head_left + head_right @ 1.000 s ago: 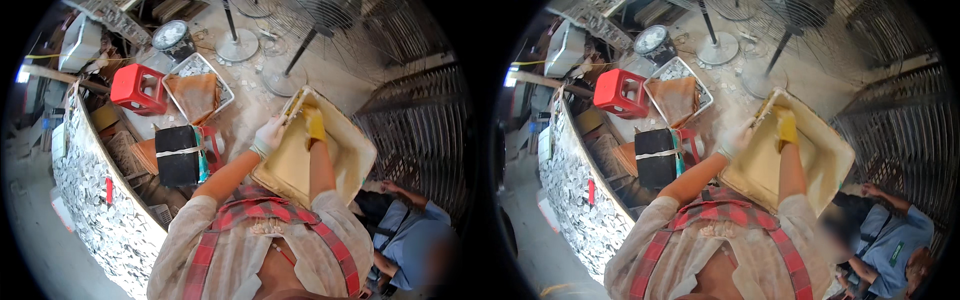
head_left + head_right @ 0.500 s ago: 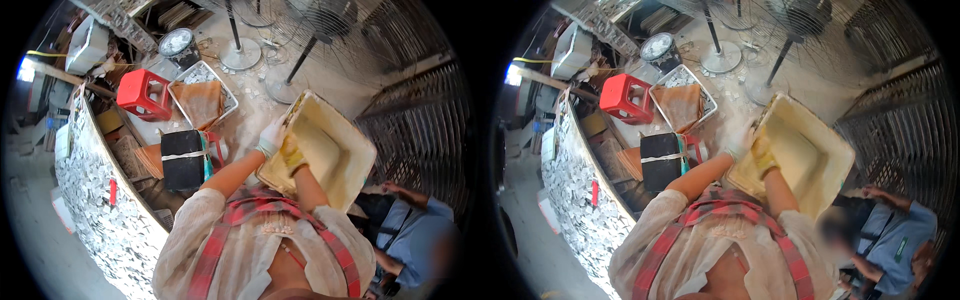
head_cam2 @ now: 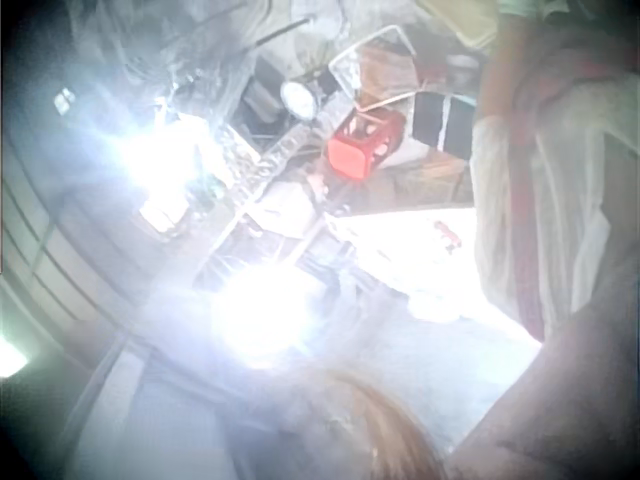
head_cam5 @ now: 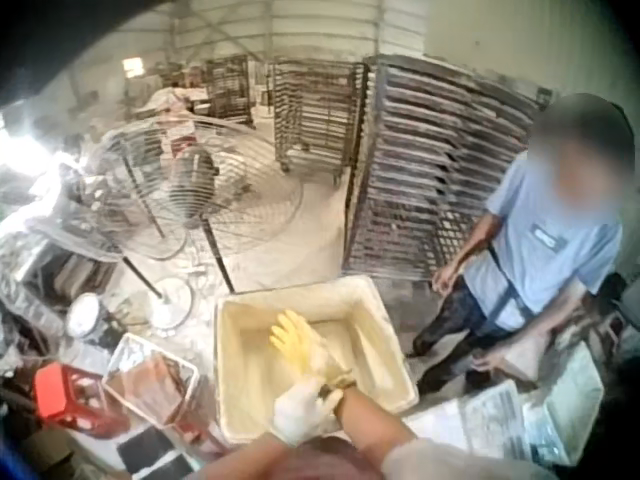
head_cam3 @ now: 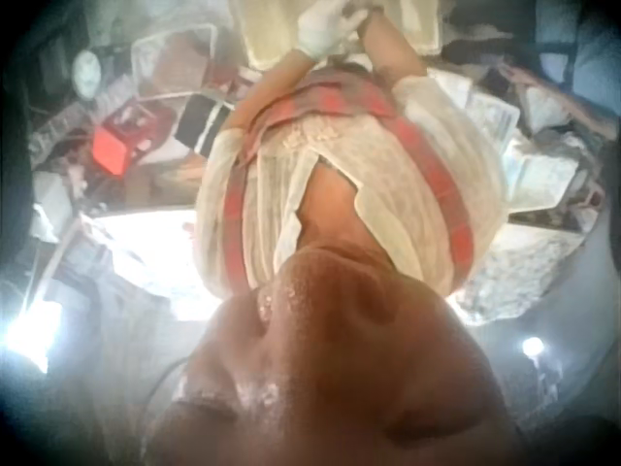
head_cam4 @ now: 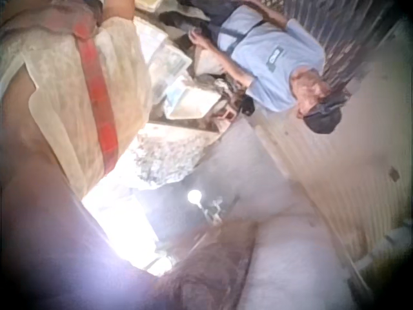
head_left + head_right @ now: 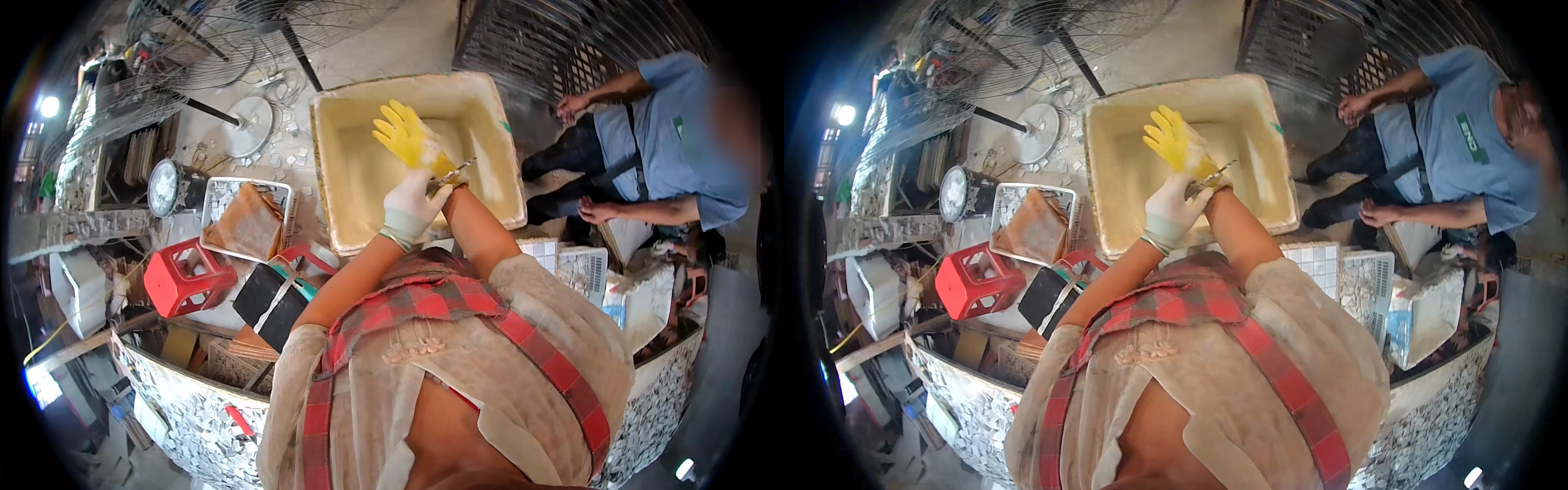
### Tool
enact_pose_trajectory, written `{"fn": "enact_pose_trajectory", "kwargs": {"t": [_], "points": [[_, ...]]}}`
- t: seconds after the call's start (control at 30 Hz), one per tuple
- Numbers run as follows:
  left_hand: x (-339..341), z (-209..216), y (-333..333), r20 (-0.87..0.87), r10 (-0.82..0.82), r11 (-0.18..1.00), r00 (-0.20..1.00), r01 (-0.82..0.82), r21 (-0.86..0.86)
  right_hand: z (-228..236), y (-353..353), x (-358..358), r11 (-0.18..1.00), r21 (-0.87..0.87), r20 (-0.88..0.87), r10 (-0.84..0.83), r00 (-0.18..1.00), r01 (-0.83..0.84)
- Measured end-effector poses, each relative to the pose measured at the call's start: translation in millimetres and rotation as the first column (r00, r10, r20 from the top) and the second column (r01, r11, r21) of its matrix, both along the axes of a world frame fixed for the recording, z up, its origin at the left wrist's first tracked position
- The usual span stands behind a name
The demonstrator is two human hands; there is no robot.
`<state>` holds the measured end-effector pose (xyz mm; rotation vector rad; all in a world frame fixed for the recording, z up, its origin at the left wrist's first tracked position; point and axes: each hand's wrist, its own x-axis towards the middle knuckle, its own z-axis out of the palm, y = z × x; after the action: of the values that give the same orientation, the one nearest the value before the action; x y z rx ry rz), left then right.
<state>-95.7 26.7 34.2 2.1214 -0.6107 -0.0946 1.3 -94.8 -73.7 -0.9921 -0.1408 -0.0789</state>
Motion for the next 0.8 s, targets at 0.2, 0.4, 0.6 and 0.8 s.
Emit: {"fn": "enact_pose_trajectory", "kwargs": {"t": [0.2,0.4,0.6,0.8], "points": [[-28.6,-11.7,-21.5,0.112,-0.109,0.994,0.988,0.106,0.034,-6.0,-22.2,-27.0,0.815,0.578,-0.157,0.056,0.986,0.046],[-28.0,-9.3,-39.2,0.082,-0.204,0.979,0.976,0.204,0.009,-30.1,-48.4,-31.7,0.814,0.573,-0.17,0.007,0.985,0.093],[-29.4,-15.1,-50.2,0.003,-0.328,0.943,0.945,0.328,-0.049,-39.5,-68.4,-59.3,0.858,0.467,-0.258,-0.098,0.961,0.213],[-32.8,-20.7,-35.5,-0.437,-0.434,0.87,0.788,0.24,-0.43,-36.6,-92.1,-74.2,0.91,0.339,-0.33,-0.121,0.936,0.237]]}}
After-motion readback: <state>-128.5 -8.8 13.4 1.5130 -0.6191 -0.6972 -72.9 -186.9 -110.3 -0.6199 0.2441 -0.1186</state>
